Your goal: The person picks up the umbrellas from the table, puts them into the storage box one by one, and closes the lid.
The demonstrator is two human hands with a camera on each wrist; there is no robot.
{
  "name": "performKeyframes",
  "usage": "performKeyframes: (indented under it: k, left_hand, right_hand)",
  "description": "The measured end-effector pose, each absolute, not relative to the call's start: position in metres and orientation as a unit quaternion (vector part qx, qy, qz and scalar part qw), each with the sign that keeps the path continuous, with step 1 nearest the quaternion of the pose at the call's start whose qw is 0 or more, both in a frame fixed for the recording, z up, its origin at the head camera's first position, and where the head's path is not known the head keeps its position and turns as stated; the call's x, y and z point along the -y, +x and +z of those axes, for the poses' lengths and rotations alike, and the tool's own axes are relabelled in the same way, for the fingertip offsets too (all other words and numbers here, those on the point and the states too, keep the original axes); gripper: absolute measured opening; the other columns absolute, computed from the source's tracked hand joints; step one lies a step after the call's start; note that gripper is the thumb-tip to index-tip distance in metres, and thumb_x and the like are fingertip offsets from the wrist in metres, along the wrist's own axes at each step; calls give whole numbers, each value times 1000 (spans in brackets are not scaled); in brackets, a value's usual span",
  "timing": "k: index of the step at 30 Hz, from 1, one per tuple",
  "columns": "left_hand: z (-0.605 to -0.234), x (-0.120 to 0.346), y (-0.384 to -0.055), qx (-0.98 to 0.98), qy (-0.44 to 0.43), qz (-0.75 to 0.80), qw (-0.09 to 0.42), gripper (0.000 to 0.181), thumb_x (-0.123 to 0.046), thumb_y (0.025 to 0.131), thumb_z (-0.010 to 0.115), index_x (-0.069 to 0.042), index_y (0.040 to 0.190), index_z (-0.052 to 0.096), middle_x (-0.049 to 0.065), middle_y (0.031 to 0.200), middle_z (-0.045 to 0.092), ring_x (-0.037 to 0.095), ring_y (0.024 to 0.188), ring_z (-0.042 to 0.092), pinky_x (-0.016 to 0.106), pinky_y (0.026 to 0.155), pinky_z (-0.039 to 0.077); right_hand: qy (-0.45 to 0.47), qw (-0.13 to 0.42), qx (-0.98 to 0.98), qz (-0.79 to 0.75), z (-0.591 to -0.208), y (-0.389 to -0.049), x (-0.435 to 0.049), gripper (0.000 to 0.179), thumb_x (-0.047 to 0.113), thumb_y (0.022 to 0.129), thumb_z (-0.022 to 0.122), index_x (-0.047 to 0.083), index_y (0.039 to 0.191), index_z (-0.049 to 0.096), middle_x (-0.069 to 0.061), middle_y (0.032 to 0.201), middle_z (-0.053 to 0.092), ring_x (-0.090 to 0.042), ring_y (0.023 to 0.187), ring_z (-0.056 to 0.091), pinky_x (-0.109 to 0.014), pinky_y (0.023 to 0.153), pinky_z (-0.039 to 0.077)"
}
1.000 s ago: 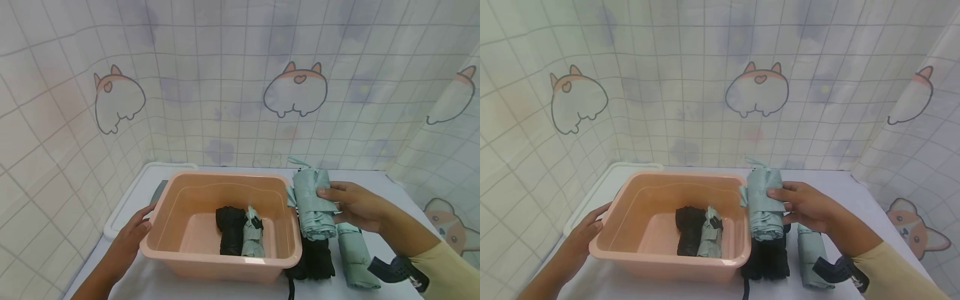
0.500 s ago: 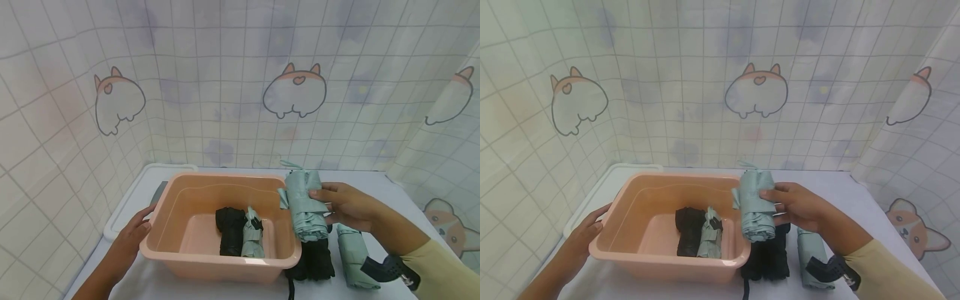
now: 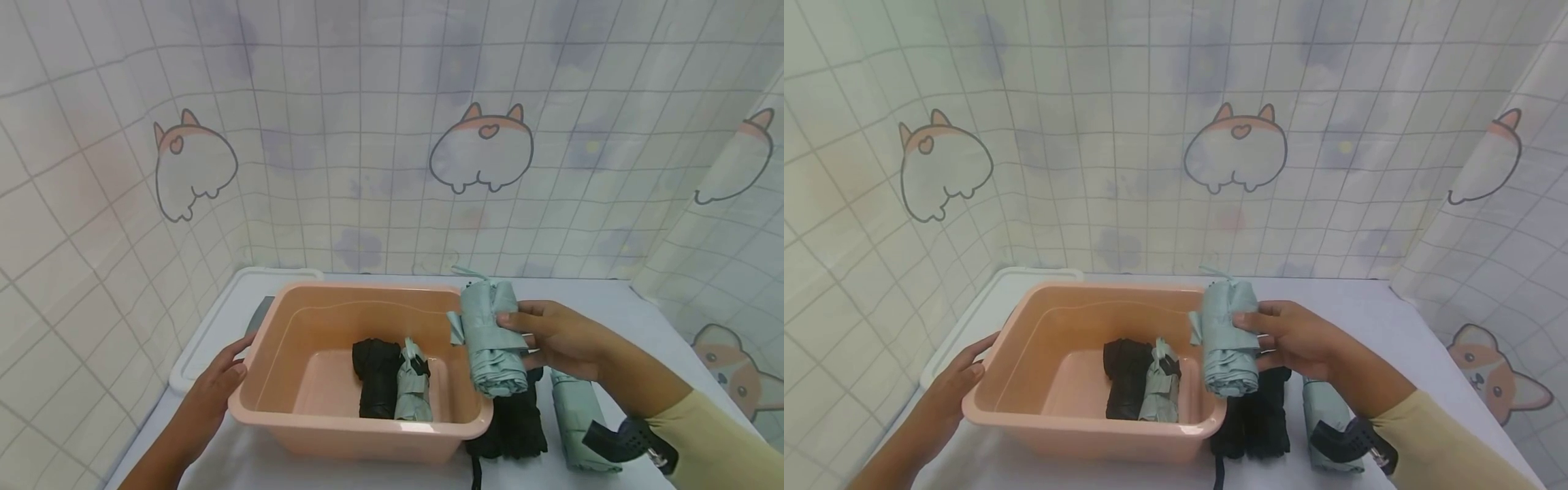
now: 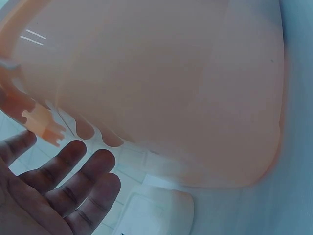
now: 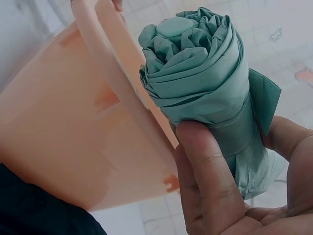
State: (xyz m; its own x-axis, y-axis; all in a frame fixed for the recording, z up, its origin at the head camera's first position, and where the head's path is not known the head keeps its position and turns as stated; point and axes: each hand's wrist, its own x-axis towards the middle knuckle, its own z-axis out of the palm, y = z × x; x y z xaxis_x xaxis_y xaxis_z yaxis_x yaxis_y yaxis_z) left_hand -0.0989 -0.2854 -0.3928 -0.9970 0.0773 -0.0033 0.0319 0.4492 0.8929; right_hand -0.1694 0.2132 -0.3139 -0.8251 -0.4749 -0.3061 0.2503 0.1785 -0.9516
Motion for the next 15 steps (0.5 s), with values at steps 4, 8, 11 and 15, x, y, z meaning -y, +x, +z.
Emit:
performKeyframes:
  k: [4, 8, 11, 15]
  left_hand:
    - [-394, 285, -99, -852, 30, 522, 24, 59, -47, 108, 35, -25, 163, 26, 19, 151, 47, 39, 128, 55, 59, 98, 46]
    - [-395, 286, -99, -851, 31, 524, 25, 59, -46, 109, 36, -25, 163, 26, 18, 151, 47, 38, 128, 55, 57, 98, 46]
    - [-395, 287, -100, -851, 34, 524, 25, 58, -46, 108, 35, -25, 162, 27, 17, 149, 50, 36, 127, 55, 52, 95, 47]
    - [-393, 287, -99, -850, 36, 525, 25, 58, -46, 108, 35, -26, 162, 28, 15, 147, 51, 35, 127, 54, 48, 94, 47]
  right_hand:
    - [-68, 286, -716, -634, -316, -170, -211, 77, 29, 104, 62, -8, 156, 18, -25, 138, 50, -34, 117, 58, -50, 95, 52]
    - [-59, 281, -715, -637, -316, -169, -211, 76, 28, 103, 64, -8, 155, 21, -24, 134, 52, -32, 112, 61, -46, 92, 54]
    - [-48, 261, -719, -642, -314, -169, -212, 67, 25, 102, 65, -8, 151, 33, -21, 126, 53, -27, 101, 65, -41, 89, 56]
    - [-36, 244, -726, -642, -314, -169, -213, 58, 23, 100, 68, -7, 144, 44, -20, 117, 52, -24, 91, 64, -40, 87, 56]
